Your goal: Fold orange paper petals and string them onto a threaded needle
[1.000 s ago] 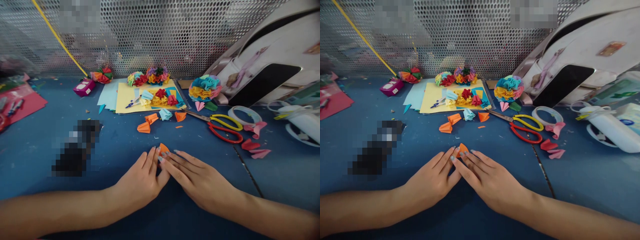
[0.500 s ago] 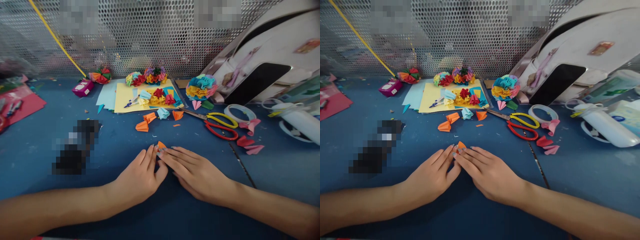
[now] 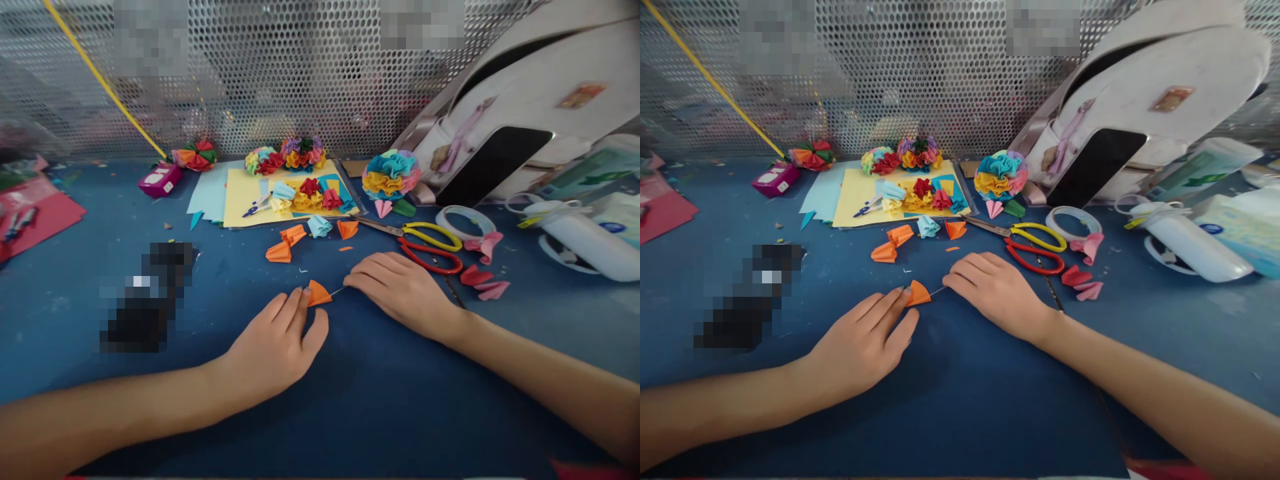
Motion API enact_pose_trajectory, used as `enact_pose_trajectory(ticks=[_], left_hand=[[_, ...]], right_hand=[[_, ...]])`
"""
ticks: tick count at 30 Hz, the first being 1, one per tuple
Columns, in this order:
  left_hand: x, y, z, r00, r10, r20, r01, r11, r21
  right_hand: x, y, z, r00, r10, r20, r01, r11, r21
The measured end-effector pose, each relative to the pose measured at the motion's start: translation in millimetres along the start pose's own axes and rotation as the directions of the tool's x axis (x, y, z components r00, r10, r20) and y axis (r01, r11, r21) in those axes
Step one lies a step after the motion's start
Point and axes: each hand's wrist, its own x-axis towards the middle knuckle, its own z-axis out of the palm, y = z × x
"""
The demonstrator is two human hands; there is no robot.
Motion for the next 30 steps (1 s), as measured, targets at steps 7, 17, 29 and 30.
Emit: enact_pose_trajectory(ticks=[7,17,29,30], left_hand=[[4.8,-14.2,1.3,0.998,-0.053,0.016,0.055,0.99,-0.13],[13.1,-34.2,17.1,0.944,-0.273,0.186,0.323,0.881,-0.347],[13.5,-36.1,16.6,0.956,-0.247,0.156,0.291,0.773,-0.564],[14.0,-35.6,15.9,0.953,-0.258,0.16,0.302,0.751,-0.587]], right_hand=[[-5.9,35.1,9.4,0.987,0.163,0.011,-0.163,0.983,0.083],[-3.3,15.6,9.1,0.99,0.14,0.018,-0.14,0.968,0.206],[-2.1,13.1,7.0,0.99,0.137,0.021,-0.137,0.932,0.336],[-1.9,13.4,6.7,0.992,0.128,0.021,-0.127,0.927,0.354]])
